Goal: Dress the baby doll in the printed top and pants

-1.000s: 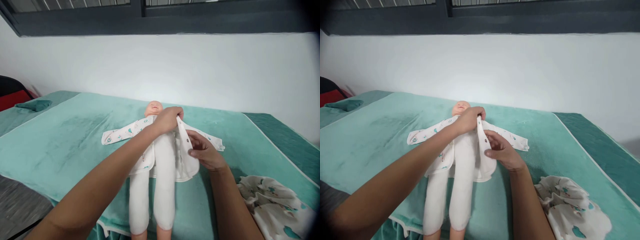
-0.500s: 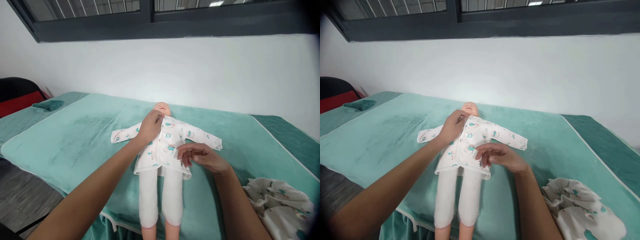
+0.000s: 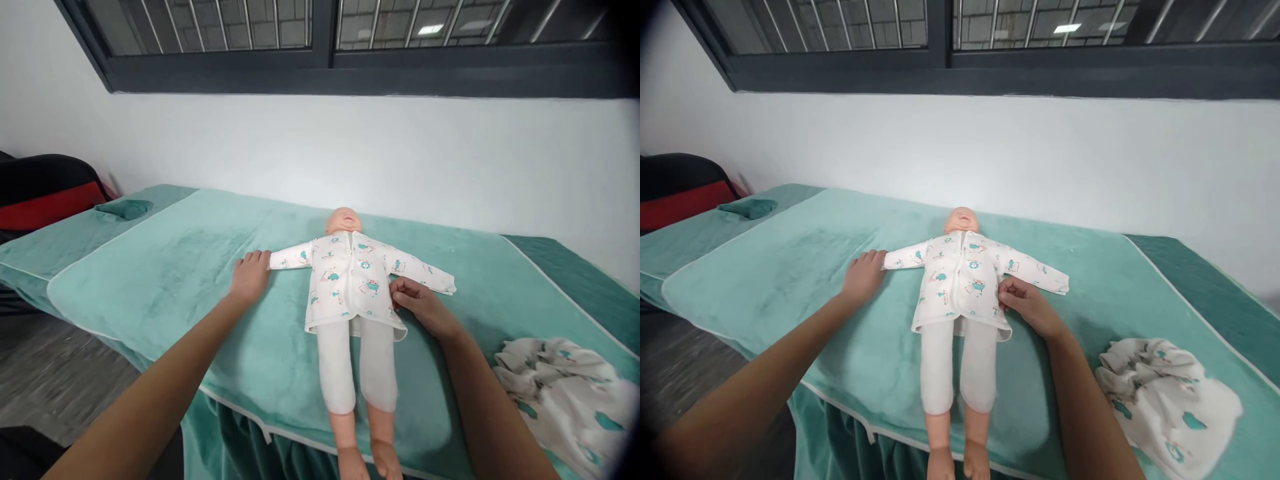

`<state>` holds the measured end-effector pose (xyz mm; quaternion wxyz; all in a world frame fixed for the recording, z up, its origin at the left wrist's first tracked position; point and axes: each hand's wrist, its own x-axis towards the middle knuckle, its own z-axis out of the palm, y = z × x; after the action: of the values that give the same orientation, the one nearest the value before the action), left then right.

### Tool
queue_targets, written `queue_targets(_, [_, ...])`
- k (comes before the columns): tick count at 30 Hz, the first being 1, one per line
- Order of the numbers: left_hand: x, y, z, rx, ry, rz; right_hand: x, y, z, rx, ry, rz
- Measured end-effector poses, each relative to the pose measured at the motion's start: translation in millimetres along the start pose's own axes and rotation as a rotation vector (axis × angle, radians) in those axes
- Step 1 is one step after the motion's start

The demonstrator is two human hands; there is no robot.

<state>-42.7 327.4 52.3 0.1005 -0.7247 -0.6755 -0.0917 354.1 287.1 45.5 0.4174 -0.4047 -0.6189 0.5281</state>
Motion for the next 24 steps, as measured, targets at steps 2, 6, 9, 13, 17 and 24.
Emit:
queue_targets(2, [5.5,-3.7,-1.3,0.041,0.025,0.008,-14.7,1.4,10.7,0.016,0.052,-0.027])
queue_targets(6, [20.4,-1.2,1.1,0.062,0.066,-0.04,-48.5,6.2,35.2,-0.052,0.121,-0.064])
queue_targets(9, [28.5,0.7,7.0,0.065,0.087,-0.085,-62.3,9.0,47.6,-0.136,0.172,-0.079])
queue_targets(13, [33.0,0.0,15.3,0.064,0.118,-0.154,-66.4,9.7,52.8,-0.204,0.243,-0.062])
queue_targets(17, [32.3,-3.0,21.3,0.031,0.144,-0.227,-73.5,11.9,53.7,-0.224,0.323,-0.067])
queue_targets(24, [29.3,-4.3,22.2,-0.004,0.182,-0.293,-87.6,11.3,71.3,-0.393,0.581,-0.154])
